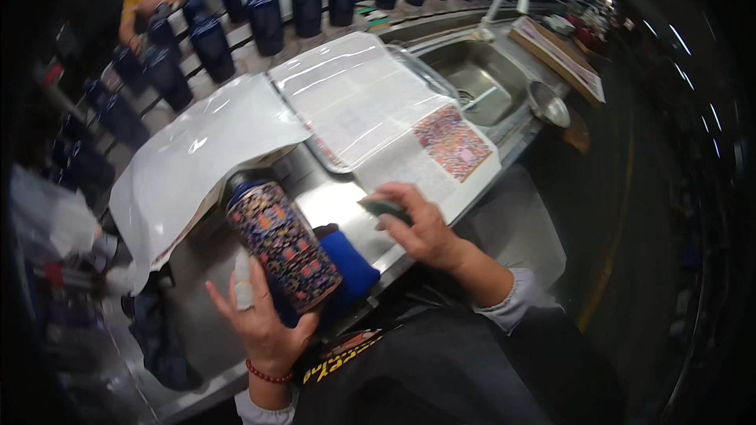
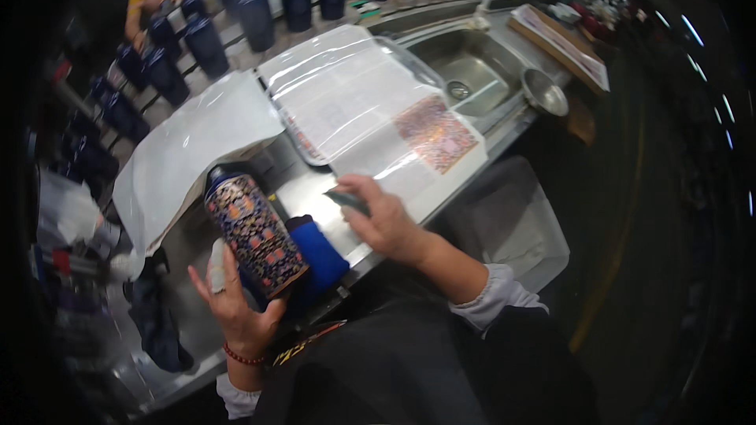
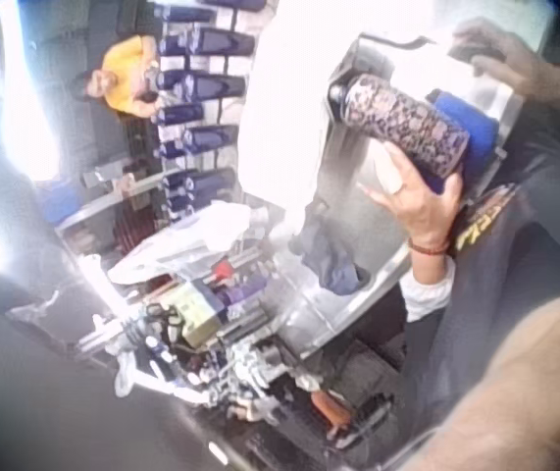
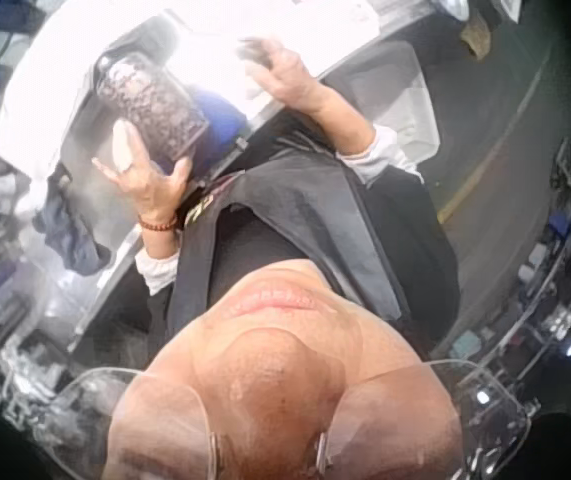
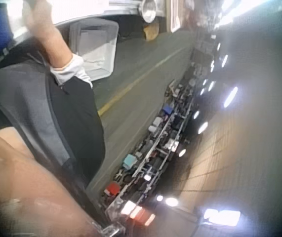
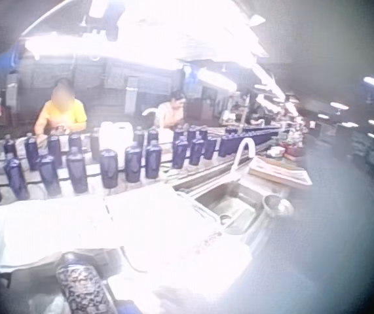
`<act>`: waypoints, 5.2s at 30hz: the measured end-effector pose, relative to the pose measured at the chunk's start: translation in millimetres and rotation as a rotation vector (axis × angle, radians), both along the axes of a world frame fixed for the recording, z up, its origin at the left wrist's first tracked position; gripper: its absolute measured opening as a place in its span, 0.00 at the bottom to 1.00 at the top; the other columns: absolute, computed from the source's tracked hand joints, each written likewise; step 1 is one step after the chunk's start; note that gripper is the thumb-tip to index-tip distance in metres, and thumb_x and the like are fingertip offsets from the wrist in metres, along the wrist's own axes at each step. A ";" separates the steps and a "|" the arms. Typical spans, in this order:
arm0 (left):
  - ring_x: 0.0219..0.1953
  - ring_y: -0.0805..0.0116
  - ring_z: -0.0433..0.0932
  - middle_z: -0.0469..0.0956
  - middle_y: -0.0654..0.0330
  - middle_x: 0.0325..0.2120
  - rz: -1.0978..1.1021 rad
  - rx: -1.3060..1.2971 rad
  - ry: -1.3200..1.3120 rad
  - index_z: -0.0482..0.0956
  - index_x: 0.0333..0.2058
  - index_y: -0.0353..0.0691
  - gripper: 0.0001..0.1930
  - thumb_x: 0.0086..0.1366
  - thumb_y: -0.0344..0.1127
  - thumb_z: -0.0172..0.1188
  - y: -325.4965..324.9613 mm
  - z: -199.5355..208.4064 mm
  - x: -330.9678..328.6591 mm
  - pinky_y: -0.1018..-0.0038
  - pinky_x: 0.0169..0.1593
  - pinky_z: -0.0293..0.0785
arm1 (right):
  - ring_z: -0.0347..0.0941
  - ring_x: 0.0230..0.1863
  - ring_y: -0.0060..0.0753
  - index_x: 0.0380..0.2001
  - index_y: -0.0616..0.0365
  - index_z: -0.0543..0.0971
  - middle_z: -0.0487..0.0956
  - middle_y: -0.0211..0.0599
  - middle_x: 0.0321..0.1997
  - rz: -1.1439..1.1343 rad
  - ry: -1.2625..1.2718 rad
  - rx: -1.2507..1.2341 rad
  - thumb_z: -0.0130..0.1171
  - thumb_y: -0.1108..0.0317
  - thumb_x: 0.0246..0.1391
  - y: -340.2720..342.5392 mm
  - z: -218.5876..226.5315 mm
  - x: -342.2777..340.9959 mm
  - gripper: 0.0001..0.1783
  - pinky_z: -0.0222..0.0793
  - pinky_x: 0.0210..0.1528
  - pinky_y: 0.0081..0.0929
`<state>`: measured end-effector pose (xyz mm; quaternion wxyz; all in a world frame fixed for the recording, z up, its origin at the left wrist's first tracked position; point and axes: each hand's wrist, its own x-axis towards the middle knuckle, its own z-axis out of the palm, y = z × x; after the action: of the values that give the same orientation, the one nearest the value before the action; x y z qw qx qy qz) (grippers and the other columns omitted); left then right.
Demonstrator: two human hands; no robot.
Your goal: The person applies a decorative sticker to a blue ceramic bottle, smooths it with a green squeegee, and trims the excess edges. They rotate the bottle to align and press the sticker, then peel away the trimmed pieces.
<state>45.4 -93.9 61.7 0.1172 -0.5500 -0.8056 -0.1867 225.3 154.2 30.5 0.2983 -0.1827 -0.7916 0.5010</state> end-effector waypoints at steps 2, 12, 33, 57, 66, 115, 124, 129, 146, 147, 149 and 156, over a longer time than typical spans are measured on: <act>0.63 0.40 0.69 0.71 0.38 0.60 -0.006 0.057 -0.053 0.62 0.67 0.25 0.51 0.50 0.51 0.70 -5.2 -8.3 -13.6 0.35 0.74 0.36 | 0.80 0.39 0.23 0.57 0.61 0.66 0.82 0.45 0.44 0.058 0.093 -0.201 0.59 0.75 0.64 13.8 20.8 -16.0 0.21 0.76 0.38 0.21; 0.47 0.59 0.78 0.79 0.52 0.46 0.060 0.637 -1.018 0.76 0.50 0.32 0.16 0.71 0.38 0.61 31.7 -2.9 -73.9 0.68 0.54 0.72 | 0.76 0.43 0.20 0.50 0.60 0.80 0.80 0.31 0.43 0.618 -0.227 0.112 0.66 0.63 0.61 71.9 144.6 -168.6 0.18 0.71 0.48 0.20; 0.46 0.77 0.70 0.72 0.61 0.47 -0.044 0.670 -1.524 0.66 0.56 0.36 0.20 0.71 0.37 0.58 75.1 -0.1 -88.6 0.77 0.54 0.68 | 0.80 0.42 0.30 0.46 0.62 0.83 0.84 0.37 0.40 1.308 -0.520 0.357 0.65 0.61 0.61 73.6 150.4 -310.1 0.17 0.78 0.47 0.27; 0.49 0.71 0.72 0.75 0.57 0.46 -0.007 0.743 -1.480 0.70 0.52 0.33 0.19 0.68 0.35 0.62 90.6 3.0 -74.8 0.72 0.56 0.70 | 0.81 0.42 0.28 0.46 0.65 0.82 0.84 0.38 0.41 1.416 -0.557 0.195 0.65 0.65 0.61 91.1 147.3 -302.8 0.16 0.79 0.47 0.24; 0.46 0.66 0.74 0.76 0.56 0.43 -0.006 0.757 -1.114 0.75 0.48 0.34 0.14 0.66 0.33 0.61 96.9 3.9 -73.1 0.70 0.53 0.71 | 0.81 0.43 0.29 0.47 0.65 0.82 0.84 0.39 0.42 1.389 -0.498 0.180 0.65 0.63 0.60 102.4 143.2 -290.0 0.18 0.78 0.49 0.26; 0.51 0.51 0.77 0.83 0.54 0.46 -0.143 0.516 -0.188 0.85 0.47 0.44 0.19 0.55 0.28 0.66 86.2 19.0 -63.4 0.46 0.65 0.64 | 0.82 0.37 0.28 0.49 0.64 0.80 0.84 0.37 0.37 0.682 -0.223 0.305 0.62 0.64 0.62 81.2 135.9 -160.2 0.17 0.76 0.41 0.23; 0.49 0.49 0.77 0.83 0.52 0.45 -0.095 0.539 -0.251 0.83 0.49 0.40 0.18 0.58 0.29 0.63 86.4 14.1 -58.9 0.48 0.65 0.64 | 0.82 0.34 0.29 0.48 0.65 0.80 0.84 0.39 0.34 0.681 -0.158 0.349 0.62 0.70 0.59 77.9 134.2 -157.7 0.15 0.76 0.38 0.24; 0.47 0.48 0.78 0.82 0.51 0.43 -0.064 0.578 -0.294 0.82 0.48 0.40 0.17 0.58 0.29 0.63 87.5 11.3 -55.6 0.47 0.65 0.64 | 0.82 0.33 0.30 0.48 0.65 0.80 0.83 0.39 0.34 0.657 -0.110 0.392 0.62 0.71 0.58 72.6 136.4 -159.2 0.15 0.76 0.38 0.25; 0.54 0.49 0.74 0.82 0.51 0.48 -0.127 0.474 -0.160 0.86 0.51 0.46 0.18 0.62 0.39 0.66 95.4 17.8 -49.1 0.48 0.68 0.59 | 0.81 0.36 0.42 0.46 0.63 0.79 0.82 0.45 0.37 0.388 0.164 0.561 0.66 0.88 0.41 63.6 110.8 -86.3 0.24 0.77 0.37 0.27; 0.54 0.49 0.74 0.82 0.51 0.48 -0.129 0.462 -0.153 0.86 0.51 0.46 0.18 0.62 0.40 0.66 95.6 18.5 -49.7 0.48 0.68 0.59 | 0.81 0.37 0.42 0.46 0.62 0.78 0.82 0.47 0.38 0.350 0.219 0.587 0.64 0.90 0.40 61.6 107.3 -86.1 0.26 0.77 0.38 0.26; 0.54 0.49 0.74 0.82 0.51 0.49 -0.131 0.454 -0.156 0.86 0.51 0.46 0.18 0.63 0.41 0.66 94.5 18.8 -50.2 0.49 0.68 0.59 | 0.79 0.45 0.46 0.47 0.59 0.79 0.80 0.51 0.47 0.321 0.195 0.621 0.64 0.90 0.42 58.3 104.0 -85.8 0.26 0.76 0.45 0.30; 0.56 0.49 0.73 0.81 0.51 0.51 -0.071 0.440 -0.167 0.85 0.53 0.45 0.21 0.64 0.44 0.65 86.9 13.7 -45.7 0.50 0.69 0.57 | 0.64 0.68 0.55 0.57 0.49 0.82 0.68 0.49 0.72 0.467 -0.094 0.885 0.64 0.75 0.52 35.5 103.0 -93.1 0.27 0.64 0.68 0.45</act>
<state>-0.3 -7.1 75.4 0.1607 -0.5220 -0.7323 -0.4067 132.2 189.8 133.5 0.1911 0.1209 -0.9606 0.1616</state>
